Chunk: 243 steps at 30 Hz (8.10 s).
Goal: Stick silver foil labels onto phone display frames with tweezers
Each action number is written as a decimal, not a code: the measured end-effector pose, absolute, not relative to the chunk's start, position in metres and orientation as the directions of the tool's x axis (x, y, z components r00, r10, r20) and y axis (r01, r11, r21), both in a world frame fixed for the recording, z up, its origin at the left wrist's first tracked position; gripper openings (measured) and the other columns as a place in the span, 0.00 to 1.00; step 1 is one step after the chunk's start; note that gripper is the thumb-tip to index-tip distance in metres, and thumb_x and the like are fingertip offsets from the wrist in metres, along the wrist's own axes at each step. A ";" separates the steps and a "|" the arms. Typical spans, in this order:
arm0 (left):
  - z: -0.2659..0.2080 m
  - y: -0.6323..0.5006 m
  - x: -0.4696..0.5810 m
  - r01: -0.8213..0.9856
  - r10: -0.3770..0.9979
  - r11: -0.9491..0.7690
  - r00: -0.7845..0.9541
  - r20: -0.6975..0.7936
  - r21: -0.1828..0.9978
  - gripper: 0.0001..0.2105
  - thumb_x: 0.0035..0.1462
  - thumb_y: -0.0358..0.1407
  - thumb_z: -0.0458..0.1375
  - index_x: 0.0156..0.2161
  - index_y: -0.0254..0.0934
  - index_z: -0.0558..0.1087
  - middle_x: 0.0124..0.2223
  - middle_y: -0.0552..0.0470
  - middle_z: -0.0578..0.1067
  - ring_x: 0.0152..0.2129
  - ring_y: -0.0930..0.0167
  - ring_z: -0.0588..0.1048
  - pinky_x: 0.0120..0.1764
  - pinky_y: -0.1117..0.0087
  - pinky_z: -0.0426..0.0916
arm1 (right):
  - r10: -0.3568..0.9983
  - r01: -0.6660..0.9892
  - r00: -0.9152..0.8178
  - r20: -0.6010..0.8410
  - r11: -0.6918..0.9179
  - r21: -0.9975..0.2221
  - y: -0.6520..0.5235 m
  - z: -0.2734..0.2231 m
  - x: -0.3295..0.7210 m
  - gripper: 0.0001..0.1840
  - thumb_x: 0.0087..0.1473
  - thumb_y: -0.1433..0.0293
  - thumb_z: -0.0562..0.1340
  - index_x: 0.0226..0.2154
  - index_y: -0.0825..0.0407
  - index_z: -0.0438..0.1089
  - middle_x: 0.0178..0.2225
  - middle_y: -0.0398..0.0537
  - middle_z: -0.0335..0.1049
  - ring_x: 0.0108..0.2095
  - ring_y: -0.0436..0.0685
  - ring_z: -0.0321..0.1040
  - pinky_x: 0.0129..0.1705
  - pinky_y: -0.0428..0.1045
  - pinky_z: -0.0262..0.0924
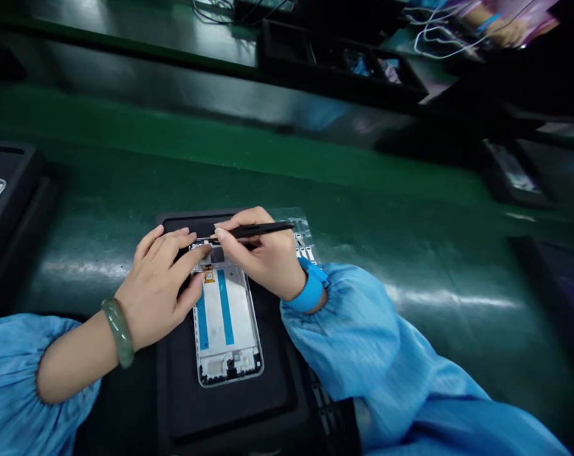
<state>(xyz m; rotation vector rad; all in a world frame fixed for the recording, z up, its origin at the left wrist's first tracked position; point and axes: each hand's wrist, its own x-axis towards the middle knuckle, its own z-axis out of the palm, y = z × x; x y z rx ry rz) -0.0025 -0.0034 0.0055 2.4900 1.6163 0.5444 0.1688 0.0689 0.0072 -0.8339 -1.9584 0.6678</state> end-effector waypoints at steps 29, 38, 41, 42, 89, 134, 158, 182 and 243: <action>0.003 -0.005 -0.004 0.854 0.900 -0.426 0.365 0.240 0.299 0.16 0.57 0.34 0.50 0.51 0.37 0.66 0.50 0.45 0.68 0.54 0.63 0.62 0.59 0.54 0.49 | 0.728 0.305 -0.462 0.506 0.667 -0.680 0.070 0.004 0.173 0.02 0.53 0.70 0.60 0.31 0.51 0.65 0.32 0.43 0.70 0.34 0.49 0.69 0.36 0.46 0.65; 0.004 -0.004 -0.003 0.852 0.900 -0.424 0.359 0.247 0.308 0.15 0.57 0.34 0.51 0.50 0.37 0.66 0.50 0.45 0.68 0.54 0.64 0.63 0.59 0.54 0.49 | 0.705 0.300 -0.468 0.533 0.694 -0.655 0.072 0.003 0.174 0.03 0.53 0.71 0.60 0.31 0.51 0.64 0.31 0.44 0.70 0.33 0.49 0.69 0.34 0.45 0.65; 0.004 -0.004 -0.004 0.850 0.901 -0.422 0.354 0.249 0.316 0.15 0.57 0.35 0.51 0.50 0.37 0.65 0.49 0.46 0.68 0.54 0.64 0.63 0.59 0.54 0.49 | 0.690 0.281 -0.473 0.547 0.707 -0.649 0.073 0.003 0.174 0.02 0.52 0.71 0.61 0.31 0.52 0.65 0.30 0.43 0.70 0.32 0.49 0.69 0.34 0.44 0.64; 0.004 -0.004 -0.004 0.850 0.902 -0.420 0.352 0.249 0.319 0.15 0.57 0.35 0.51 0.50 0.37 0.65 0.49 0.46 0.69 0.54 0.65 0.63 0.59 0.55 0.49 | 0.686 0.275 -0.476 0.550 0.710 -0.648 0.073 0.004 0.174 0.03 0.52 0.72 0.61 0.30 0.52 0.65 0.30 0.44 0.69 0.32 0.48 0.69 0.34 0.44 0.64; 0.003 -0.003 -0.005 0.862 0.900 -0.423 0.363 0.242 0.279 0.21 0.58 0.37 0.49 0.55 0.32 0.61 0.50 0.43 0.68 0.53 0.64 0.63 0.59 0.56 0.49 | 0.611 0.316 -0.450 0.651 0.791 -0.524 0.075 0.000 0.172 0.01 0.53 0.73 0.60 0.31 0.54 0.65 0.30 0.44 0.70 0.32 0.48 0.69 0.34 0.43 0.65; 0.004 -0.003 -0.005 0.844 0.887 -0.449 0.384 0.255 0.293 0.15 0.57 0.34 0.51 0.50 0.37 0.67 0.49 0.44 0.68 0.53 0.62 0.63 0.58 0.52 0.50 | 0.690 0.327 -0.454 0.563 0.717 -0.615 0.071 0.003 0.173 0.04 0.53 0.69 0.61 0.33 0.53 0.66 0.32 0.45 0.71 0.35 0.50 0.70 0.37 0.45 0.66; 0.003 -0.003 -0.005 0.844 0.892 -0.443 0.379 0.246 0.304 0.15 0.57 0.34 0.51 0.50 0.38 0.67 0.49 0.45 0.67 0.54 0.63 0.63 0.59 0.52 0.49 | 0.683 0.274 -0.432 0.589 0.722 -0.636 0.073 0.002 0.174 0.04 0.52 0.71 0.62 0.33 0.54 0.66 0.33 0.46 0.71 0.36 0.50 0.70 0.38 0.46 0.67; 0.003 -0.004 -0.006 0.848 0.892 -0.443 0.383 0.241 0.289 0.15 0.57 0.34 0.50 0.50 0.37 0.67 0.50 0.45 0.67 0.54 0.62 0.63 0.58 0.52 0.49 | 0.727 0.306 -0.419 0.544 0.677 -0.670 0.073 0.004 0.170 0.02 0.53 0.72 0.60 0.30 0.54 0.65 0.30 0.42 0.68 0.30 0.45 0.68 0.31 0.40 0.66; 0.003 -0.003 -0.006 0.844 0.888 -0.450 0.390 0.242 0.292 0.15 0.56 0.34 0.51 0.50 0.39 0.66 0.49 0.45 0.67 0.53 0.62 0.63 0.58 0.51 0.49 | 0.753 0.192 -0.461 0.469 0.601 -0.776 0.076 0.001 0.172 0.07 0.54 0.66 0.60 0.35 0.54 0.66 0.35 0.45 0.68 0.32 0.47 0.69 0.32 0.43 0.67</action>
